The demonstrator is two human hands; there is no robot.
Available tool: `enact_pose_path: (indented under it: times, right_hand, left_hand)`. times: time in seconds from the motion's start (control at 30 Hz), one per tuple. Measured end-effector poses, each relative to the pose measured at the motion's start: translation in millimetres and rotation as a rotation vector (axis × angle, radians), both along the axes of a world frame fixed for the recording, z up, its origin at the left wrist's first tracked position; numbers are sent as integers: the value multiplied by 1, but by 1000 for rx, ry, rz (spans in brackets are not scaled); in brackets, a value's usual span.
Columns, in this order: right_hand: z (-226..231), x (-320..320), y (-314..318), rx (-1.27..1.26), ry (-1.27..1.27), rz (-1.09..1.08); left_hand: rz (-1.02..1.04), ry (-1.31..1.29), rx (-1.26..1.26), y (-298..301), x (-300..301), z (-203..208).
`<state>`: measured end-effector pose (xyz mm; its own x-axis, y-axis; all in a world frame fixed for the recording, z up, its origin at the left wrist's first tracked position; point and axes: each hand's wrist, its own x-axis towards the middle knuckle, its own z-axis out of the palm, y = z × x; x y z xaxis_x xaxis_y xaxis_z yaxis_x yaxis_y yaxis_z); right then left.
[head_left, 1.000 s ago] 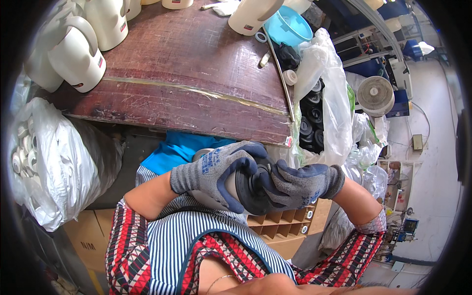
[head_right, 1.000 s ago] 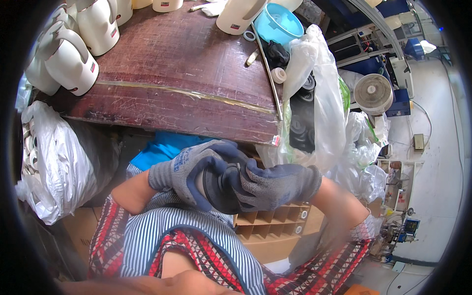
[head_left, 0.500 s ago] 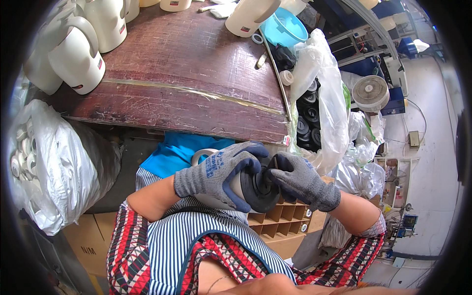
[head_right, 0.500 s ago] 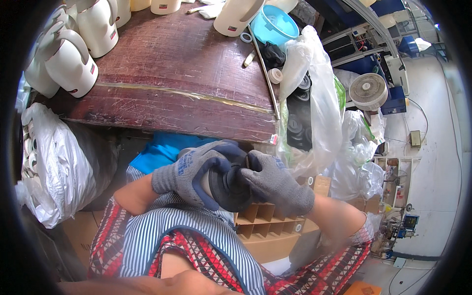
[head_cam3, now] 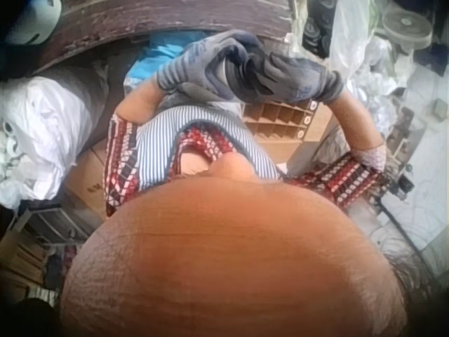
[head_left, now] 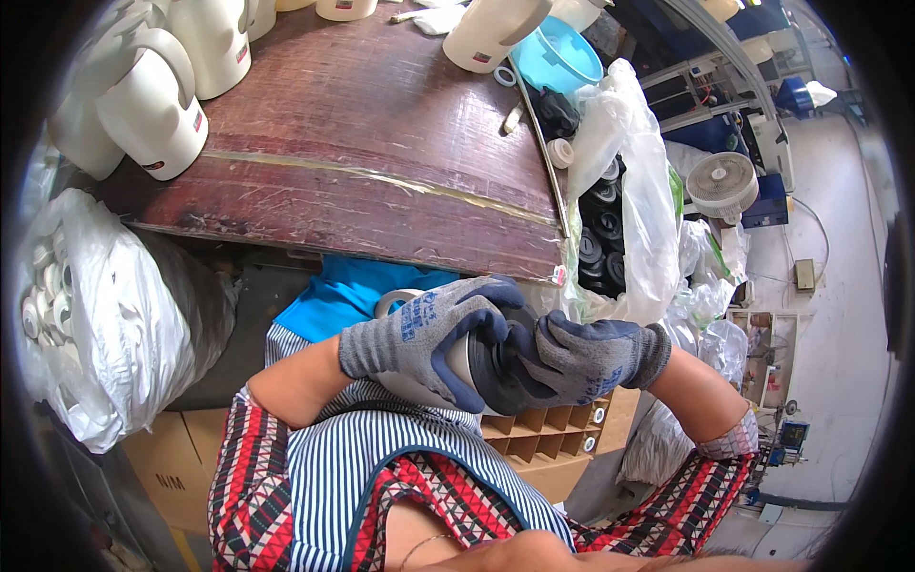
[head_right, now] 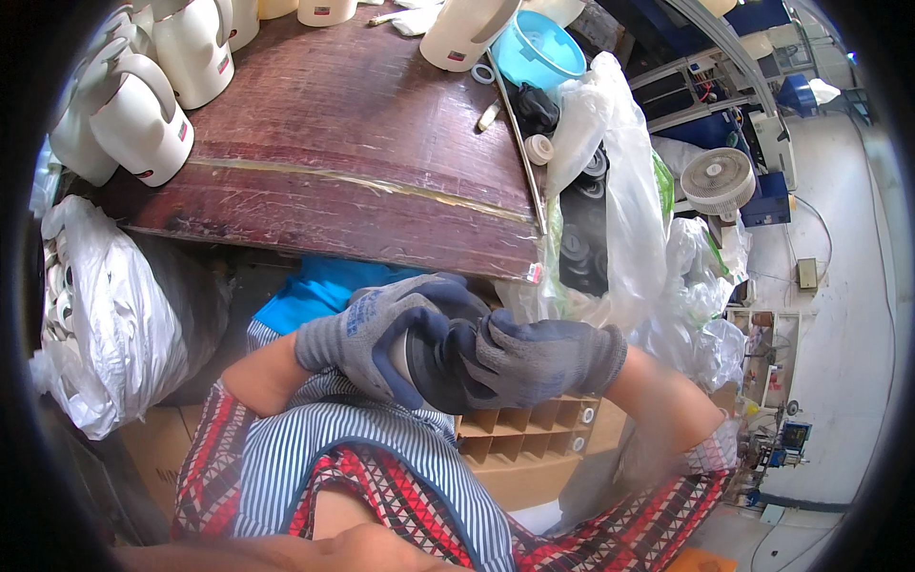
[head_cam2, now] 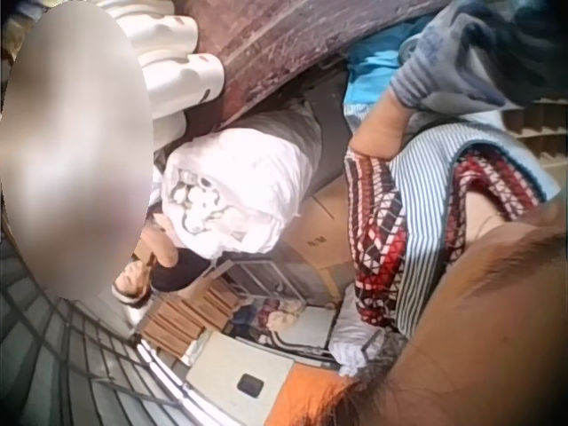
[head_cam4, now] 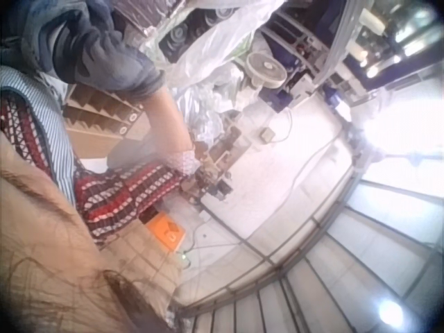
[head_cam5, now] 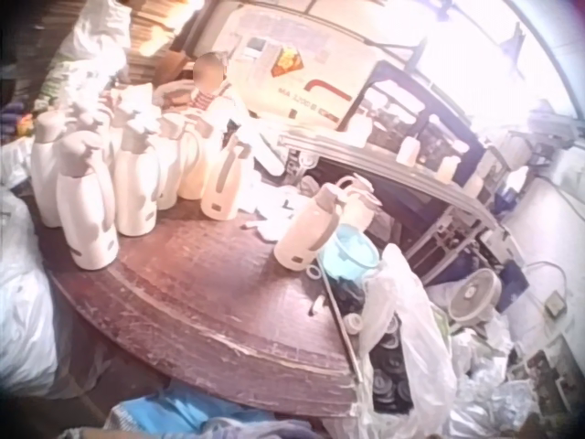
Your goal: The person repeatedly picks up white thermos jugs, inserts a black lid into the opening, and secures it by hand. Completed jugs are placed on a wooden table. The person handles jugs one at a time and occasionally reaches into a cardboard box to retrieve parts.
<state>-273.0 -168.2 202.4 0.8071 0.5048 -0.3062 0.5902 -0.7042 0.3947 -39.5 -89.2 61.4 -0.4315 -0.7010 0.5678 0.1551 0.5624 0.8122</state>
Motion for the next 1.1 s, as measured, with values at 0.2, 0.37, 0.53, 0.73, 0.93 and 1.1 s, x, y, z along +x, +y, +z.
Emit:
enact_pose_path:
  times: [0.2,0.37,0.53,0.73,0.93,1.1]
  right_hand:
    - [8,6,37,426,157,-906]
    - [15,14,24,512,-112,-740]
    - [14,7,30,870,-100,-1605]
    - [-3,9,28,1527,122,-2124]
    - [-14,8,35,1223,-33,-1722]
    - [14,19,24,575,268,-983]
  left_hand:
    - [36,25,22,0,0,-7]
    - [101,72,-4,0,-2,-12]
    - [56,30,30,1,-4,-6]
    - [33,14,2,1,-7,-8]
    - [50,31,-27,1,-9,-10]
    - [-40,24,25,-2,-7,-13]
